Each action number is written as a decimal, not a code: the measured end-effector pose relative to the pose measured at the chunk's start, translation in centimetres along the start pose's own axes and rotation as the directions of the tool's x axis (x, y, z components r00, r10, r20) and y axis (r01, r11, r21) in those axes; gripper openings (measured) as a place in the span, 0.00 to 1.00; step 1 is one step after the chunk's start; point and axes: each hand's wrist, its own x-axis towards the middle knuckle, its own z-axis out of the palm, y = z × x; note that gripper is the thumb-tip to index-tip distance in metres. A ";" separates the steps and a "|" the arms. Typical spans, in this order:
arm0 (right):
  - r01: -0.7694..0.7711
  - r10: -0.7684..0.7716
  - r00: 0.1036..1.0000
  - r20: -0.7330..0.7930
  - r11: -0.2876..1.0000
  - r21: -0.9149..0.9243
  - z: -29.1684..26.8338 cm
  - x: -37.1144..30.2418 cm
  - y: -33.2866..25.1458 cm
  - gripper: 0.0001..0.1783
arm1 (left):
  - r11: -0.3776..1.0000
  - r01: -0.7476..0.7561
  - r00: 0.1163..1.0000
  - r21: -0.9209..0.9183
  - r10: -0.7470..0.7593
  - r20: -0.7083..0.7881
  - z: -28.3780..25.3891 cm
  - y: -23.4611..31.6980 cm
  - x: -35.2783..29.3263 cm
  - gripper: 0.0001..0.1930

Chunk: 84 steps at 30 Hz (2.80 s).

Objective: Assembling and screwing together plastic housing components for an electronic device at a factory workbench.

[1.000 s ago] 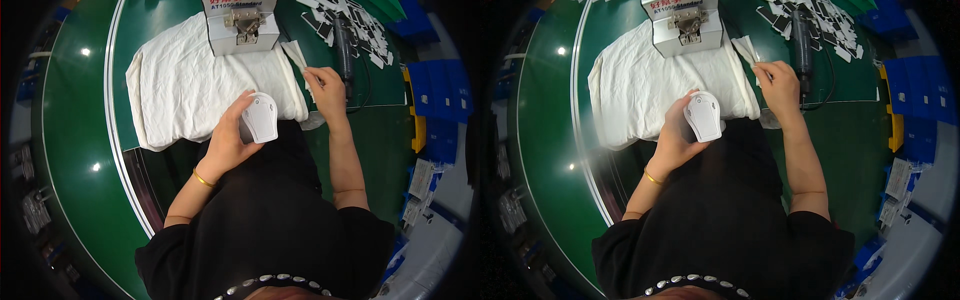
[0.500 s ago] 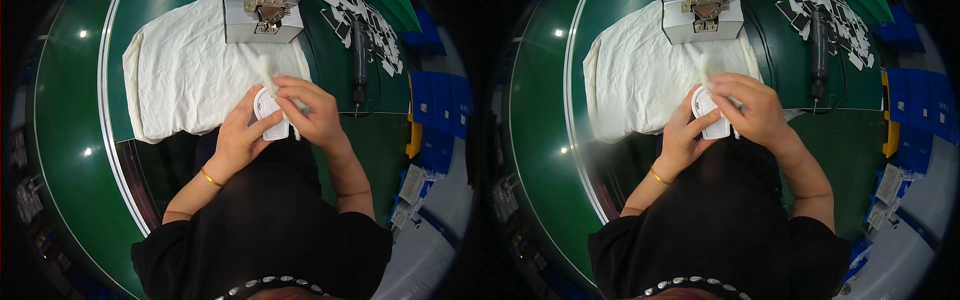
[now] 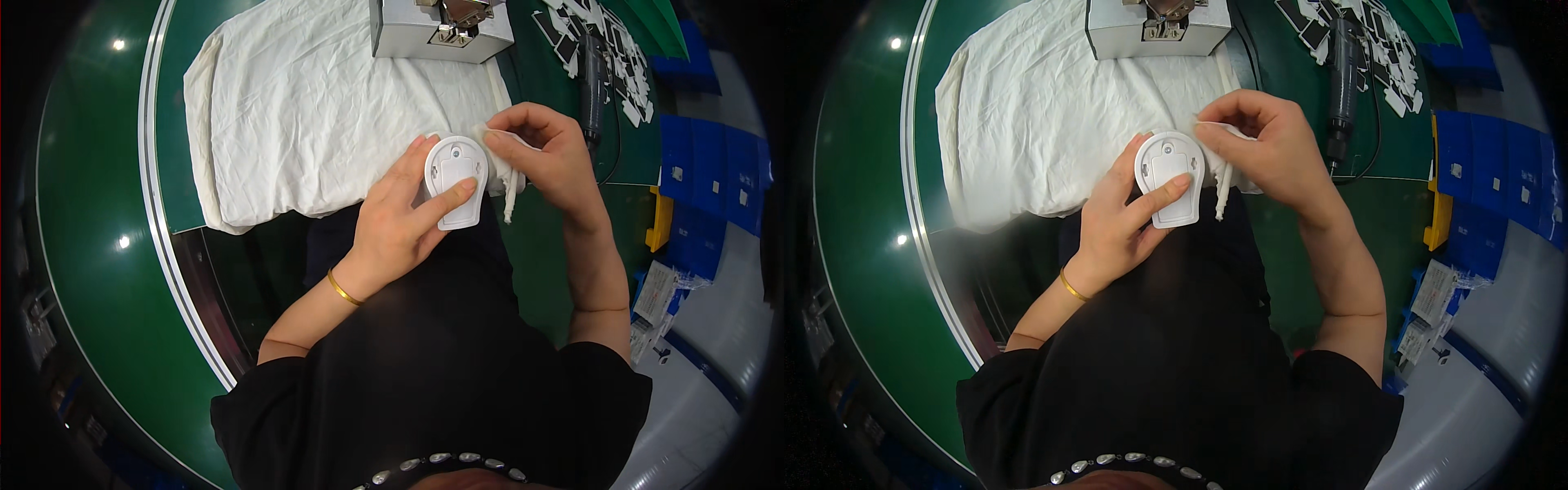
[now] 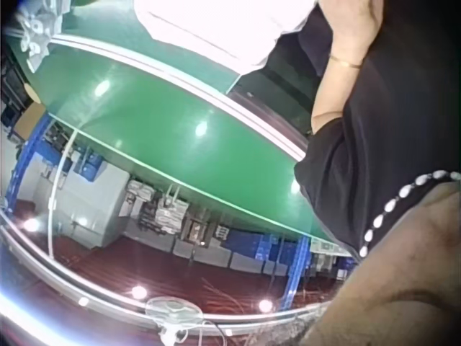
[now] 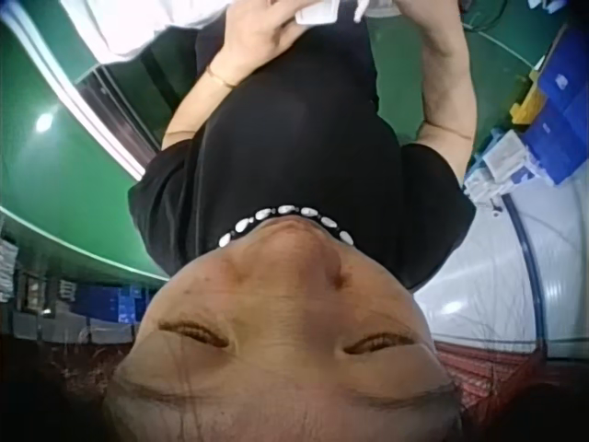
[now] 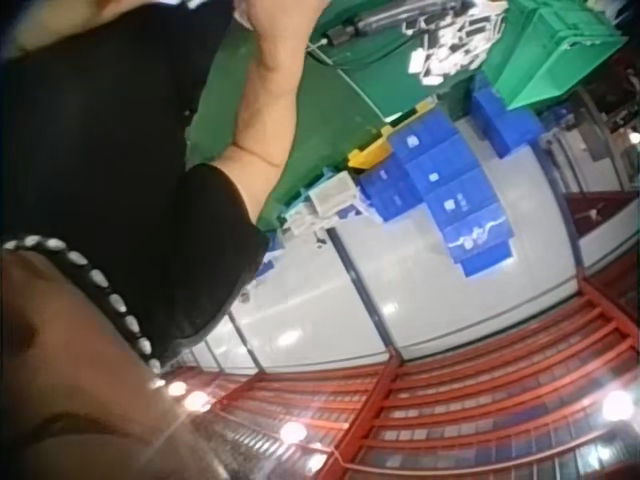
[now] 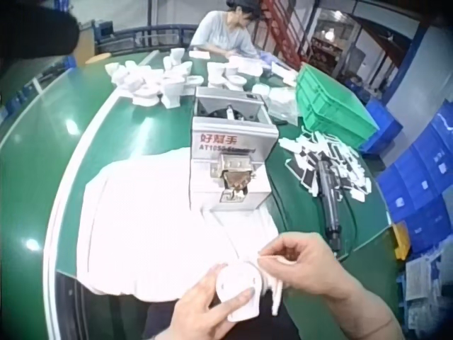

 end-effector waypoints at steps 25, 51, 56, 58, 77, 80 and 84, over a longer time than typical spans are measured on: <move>0.045 -0.045 0.999 -0.001 0.998 0.033 2.3 1.1 0.1 0.09 | 0.999 -0.044 0.999 -0.002 0.044 0.002 0.4 0.1 0.4 0.29; 0.563 -0.701 0.713 -0.031 0.597 -0.572 3.0 -1.6 0.9 0.08 | 0.992 0.103 0.992 -0.074 -0.107 -0.060 0.6 0.8 0.4 0.55; 0.532 -0.646 0.764 0.001 0.629 -0.567 3.6 -4.6 1.4 0.07 | 0.990 0.108 0.990 -0.086 -0.115 -0.078 0.7 0.5 0.0 0.55; 0.536 -0.670 0.742 -0.016 0.608 -0.586 3.3 -3.8 1.7 0.07 | 0.993 0.092 0.992 -0.077 -0.098 -0.077 0.8 0.5 0.0 0.55; 0.611 -0.679 0.732 0.060 0.616 -0.497 3.2 -6.5 3.3 0.10 | 0.994 0.107 0.992 -0.031 -0.109 -0.070 1.0 0.7 0.2 0.56; 0.605 -0.719 0.695 0.009 0.578 -0.548 2.7 -5.6 3.7 0.11 | 0.993 0.116 0.991 -0.017 -0.116 -0.062 0.8 0.8 0.1 0.56; 0.637 -0.726 0.685 0.064 0.554 -0.536 2.8 -5.6 3.8 0.11 | 0.993 0.112 0.992 -0.028 -0.114 -0.056 0.8 0.7 0.2 0.56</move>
